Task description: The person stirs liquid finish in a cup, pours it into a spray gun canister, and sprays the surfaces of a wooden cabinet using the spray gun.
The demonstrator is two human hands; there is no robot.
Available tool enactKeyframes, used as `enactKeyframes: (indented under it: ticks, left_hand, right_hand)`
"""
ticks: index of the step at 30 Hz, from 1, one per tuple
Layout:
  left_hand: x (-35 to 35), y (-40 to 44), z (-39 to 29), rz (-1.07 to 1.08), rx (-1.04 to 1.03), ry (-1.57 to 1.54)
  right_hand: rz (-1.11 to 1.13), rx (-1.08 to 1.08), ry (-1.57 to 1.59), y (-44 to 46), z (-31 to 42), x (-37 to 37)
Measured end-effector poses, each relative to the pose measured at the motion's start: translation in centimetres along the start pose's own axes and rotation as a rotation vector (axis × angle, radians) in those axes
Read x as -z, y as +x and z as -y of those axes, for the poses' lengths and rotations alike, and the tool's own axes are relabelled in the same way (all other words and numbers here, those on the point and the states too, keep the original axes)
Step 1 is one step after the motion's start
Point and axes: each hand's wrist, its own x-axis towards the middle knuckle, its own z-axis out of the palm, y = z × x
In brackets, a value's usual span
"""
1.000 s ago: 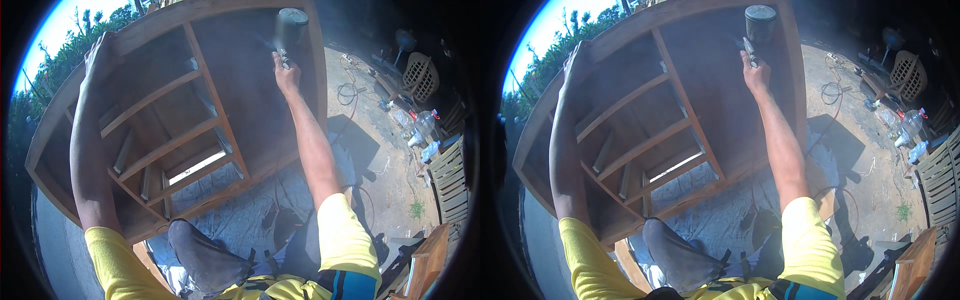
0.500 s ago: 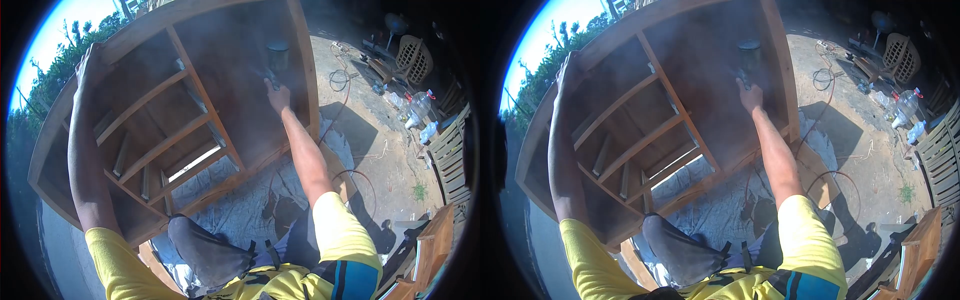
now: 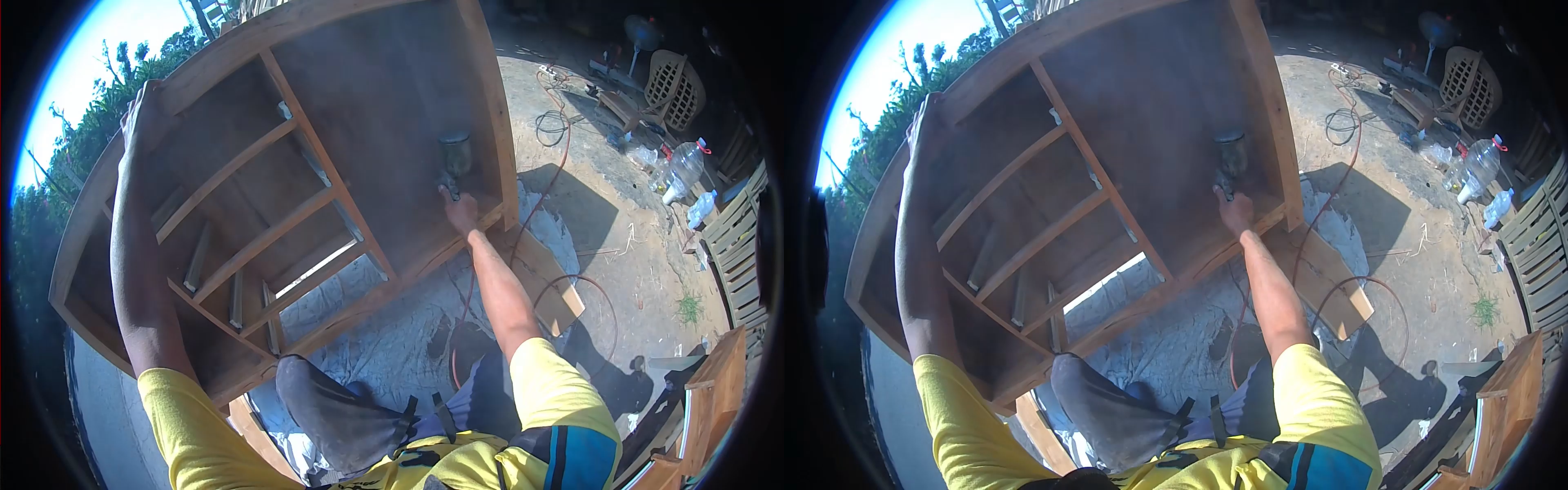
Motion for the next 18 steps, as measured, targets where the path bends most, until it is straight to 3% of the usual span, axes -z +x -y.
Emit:
enactKeyframes:
  ticks: [6,9,10,15,18]
  left_hand:
    - [-0.6,-0.8,0.1,-0.075,-0.065,-0.039]
    - [-1.5,-0.1,1.2,0.017,-0.037,-0.078]
    - [-2.7,-0.1,1.5,-0.098,-0.046,-0.08]
    - [-1.2,-0.6,0.5,-0.072,-0.025,-0.085]
    - [-0.9,-0.7,0.3,0.039,0.06,-0.175]
  right_hand:
    - [0.001,-0.029,0.148,-1.2,2.3,-0.7]
    - [0.047,-0.082,0.213,-1.5,8.6,1.2]
    - [0.064,-0.096,0.199,-1.4,10.9,1.5]
    - [-0.121,-0.072,0.334,1.3,22.3,3.1]
    - [-0.086,-0.1,0.27,3.4,28.4,4.9]
